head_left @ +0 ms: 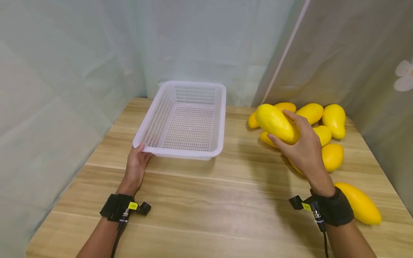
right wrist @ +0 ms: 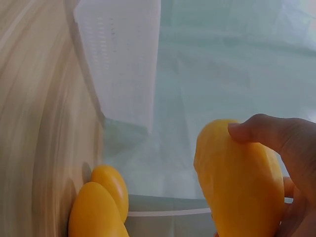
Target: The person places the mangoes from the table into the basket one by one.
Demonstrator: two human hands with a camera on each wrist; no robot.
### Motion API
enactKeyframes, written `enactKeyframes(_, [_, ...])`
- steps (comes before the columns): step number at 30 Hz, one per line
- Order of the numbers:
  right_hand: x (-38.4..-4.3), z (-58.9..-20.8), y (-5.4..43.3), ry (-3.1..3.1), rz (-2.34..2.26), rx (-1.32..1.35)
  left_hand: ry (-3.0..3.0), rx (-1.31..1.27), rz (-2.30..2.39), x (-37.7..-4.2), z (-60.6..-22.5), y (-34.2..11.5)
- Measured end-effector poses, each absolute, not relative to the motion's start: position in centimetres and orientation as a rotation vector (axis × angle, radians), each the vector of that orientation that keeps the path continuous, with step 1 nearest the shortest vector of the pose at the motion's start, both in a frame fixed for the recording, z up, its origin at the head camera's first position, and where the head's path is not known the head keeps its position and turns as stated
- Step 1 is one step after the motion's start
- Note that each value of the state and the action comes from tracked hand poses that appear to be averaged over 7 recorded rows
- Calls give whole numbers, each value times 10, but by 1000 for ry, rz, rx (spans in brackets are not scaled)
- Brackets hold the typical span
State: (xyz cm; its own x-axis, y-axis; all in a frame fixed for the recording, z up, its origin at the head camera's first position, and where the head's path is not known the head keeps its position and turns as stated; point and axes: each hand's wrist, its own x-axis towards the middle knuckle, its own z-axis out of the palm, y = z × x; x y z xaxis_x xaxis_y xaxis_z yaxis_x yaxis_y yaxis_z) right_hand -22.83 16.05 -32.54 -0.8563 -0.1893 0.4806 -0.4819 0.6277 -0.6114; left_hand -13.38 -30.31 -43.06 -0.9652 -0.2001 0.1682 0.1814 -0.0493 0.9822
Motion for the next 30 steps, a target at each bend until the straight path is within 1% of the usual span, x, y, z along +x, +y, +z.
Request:
enactKeyframes(10, [-225, -329, 153, -2475, 1107, 597, -1957, 21, -2097, -133, -428, -302])
enactKeyframes(19, [-224, -335, 144, -2381, 1122, 740, -1936, 31, -2105, -131, -425, -300])
enactKeyframes(30, [-220, -336, 130, -2315, 1145, 827, -1941, 41, -2121, -132, -426, -295])
